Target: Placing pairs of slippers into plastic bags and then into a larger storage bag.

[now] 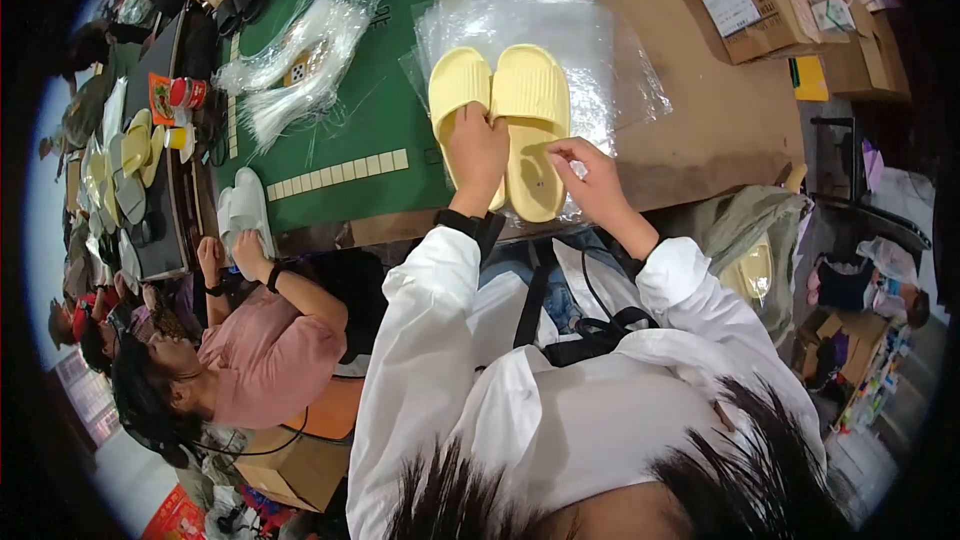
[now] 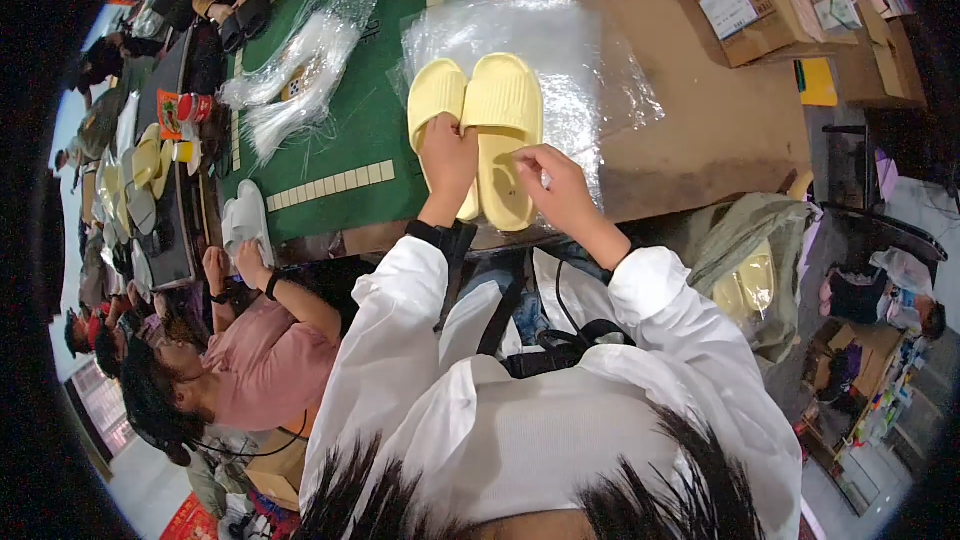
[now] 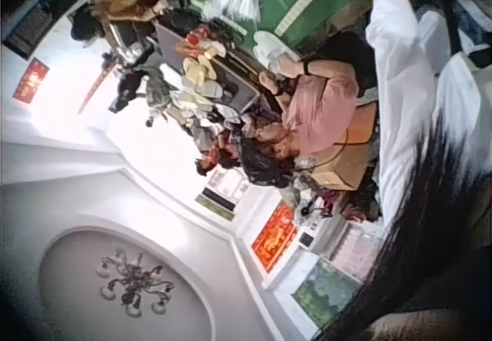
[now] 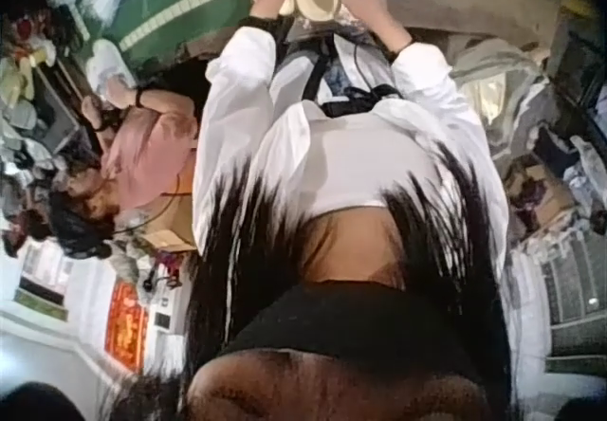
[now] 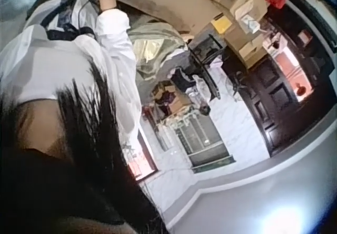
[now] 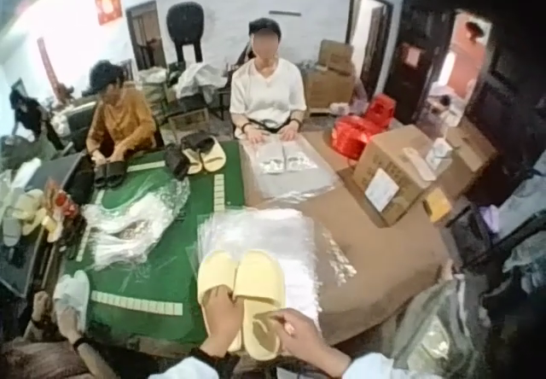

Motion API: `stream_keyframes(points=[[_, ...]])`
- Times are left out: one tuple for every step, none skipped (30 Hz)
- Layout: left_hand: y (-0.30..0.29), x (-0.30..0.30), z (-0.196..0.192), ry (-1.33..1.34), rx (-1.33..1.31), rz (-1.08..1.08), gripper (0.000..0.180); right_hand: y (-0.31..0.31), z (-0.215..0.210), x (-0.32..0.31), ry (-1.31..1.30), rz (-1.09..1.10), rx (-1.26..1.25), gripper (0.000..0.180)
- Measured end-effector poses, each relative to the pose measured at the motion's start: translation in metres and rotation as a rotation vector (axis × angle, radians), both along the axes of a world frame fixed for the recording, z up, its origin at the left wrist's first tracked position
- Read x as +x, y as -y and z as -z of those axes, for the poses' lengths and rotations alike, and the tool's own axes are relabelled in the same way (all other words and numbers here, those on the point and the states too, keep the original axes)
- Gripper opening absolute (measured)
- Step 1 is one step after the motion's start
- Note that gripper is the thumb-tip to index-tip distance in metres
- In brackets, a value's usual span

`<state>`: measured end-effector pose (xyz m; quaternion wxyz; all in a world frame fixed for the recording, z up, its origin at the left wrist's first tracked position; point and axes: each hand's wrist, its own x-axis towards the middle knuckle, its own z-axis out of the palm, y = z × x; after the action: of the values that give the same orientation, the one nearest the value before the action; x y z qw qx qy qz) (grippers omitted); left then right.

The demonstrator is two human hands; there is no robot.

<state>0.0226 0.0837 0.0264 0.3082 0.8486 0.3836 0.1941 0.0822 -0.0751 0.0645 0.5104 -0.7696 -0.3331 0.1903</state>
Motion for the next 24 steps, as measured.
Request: stream_keyframes(points=[[0.007, 0.006, 0.005, -0.004, 0.001, 0.007, 0.016, 0.003, 0.002, 0.003, 0.009, -0.017, 0.04, 0.016], [0.014, 0.012, 0.008, -0.025, -0.002, 0.003, 0.016, 0.006, -0.001, 0.005, -0.132, -0.032, -0.036, 0.018], [0.021, 0.018, 0.011, -0.048, -0.004, -0.003, 0.017, 0.007, 0.005, 0.009, -0.138, -0.027, -0.035, 0.018], [0.028, 0.022, 0.014, -0.061, -0.056, 0.0, 0.017, 0.007, 0.017, 0.015, 0.003, -0.063, -0.091, 0.021], [0.036, 0.025, 0.018, -0.069, -0.054, 0.003, 0.017, 0.007, 0.028, 0.02, 0.142, -0.101, -0.148, 0.023], [0.043, 0.026, 0.022, 0.081, -0.21, 0.027, 0.017, 0.006, 0.035, 0.022, 0.06, -0.133, -0.125, 0.022], [0.048, 0.024, 0.028, 0.233, -0.364, 0.051, 0.019, 0.007, 0.047, 0.026, 0.055, -0.138, -0.118, 0.022], [0.049, 0.012, 0.046, 0.245, -0.306, 0.158, 0.028, 0.006, 0.061, 0.031, -0.021, -0.167, -0.085, 0.02], [0.051, 0.001, 0.059, 0.245, -0.294, 0.156, 0.028, 0.007, 0.076, 0.035, -0.094, -0.19, -0.052, 0.017], [0.054, -0.008, 0.07, 0.219, -0.194, 0.227, 0.028, 0.01, 0.09, 0.039, -0.032, -0.185, -0.111, 0.016], [0.055, -0.015, 0.07, 0.197, -0.091, 0.3, 0.028, 0.016, 0.105, 0.043, -0.021, -0.178, -0.1, 0.016], [0.054, -0.021, 0.062, 0.089, -0.059, 0.306, 0.028, 0.024, 0.122, 0.044, 0.067, -0.193, -0.111, 0.017], [0.055, -0.03, 0.053, -0.02, -0.027, 0.311, 0.027, 0.031, 0.129, 0.045, 0.154, -0.205, -0.125, 0.019], [0.055, -0.048, 0.053, -0.088, -0.051, 0.297, 0.027, 0.028, 0.124, 0.04, 0.21, -0.22, -0.126, 0.021], [0.056, -0.063, 0.059, -0.153, -0.078, 0.287, 0.028, 0.025, 0.12, 0.037, 0.218, -0.224, -0.113, 0.021], [0.055, -0.076, 0.064, -0.217, -0.055, 0.406, 0.027, 0.019, 0.115, 0.032, 0.226, -0.192, -0.186, 0.022], [0.053, -0.085, 0.066, -0.279, -0.032, 0.53, 0.027, 0.011, 0.111, 0.031, 0.235, -0.153, -0.262, 0.022], [0.055, -0.087, 0.061, -0.273, -0.02, 0.534, 0.027, 0.005, 0.108, 0.032, 0.18, -0.121, -0.312, 0.024], [0.059, -0.087, 0.056, -0.245, 0.117, 0.594, 0.026, -0.004, 0.105, 0.033, 0.189, -0.112, -0.305, 0.024], [0.062, -0.085, 0.052, -0.216, 0.256, 0.645, 0.025, -0.013, 0.103, 0.034, 0.102, -0.099, -0.377, 0.029], [0.062, -0.081, 0.055, -0.207, 0.266, 0.643, 0.025, -0.021, 0.101, 0.035, 0.015, -0.086, -0.448, 0.034], [0.061, -0.078, 0.06, -0.207, 0.278, 0.561, 0.025, -0.028, 0.099, 0.036, 0.221, -0.075, -0.496, 0.044], [0.059, -0.075, 0.06, -0.208, 0.285, 0.48, 0.025, -0.032, 0.097, 0.037, 0.228, -0.072, -0.494, 0.044], [0.055, -0.071, 0.061, -0.224, 0.301, 0.474, 0.028, -0.035, 0.096, 0.038, 0.224, -0.056, -0.576, 0.046]])
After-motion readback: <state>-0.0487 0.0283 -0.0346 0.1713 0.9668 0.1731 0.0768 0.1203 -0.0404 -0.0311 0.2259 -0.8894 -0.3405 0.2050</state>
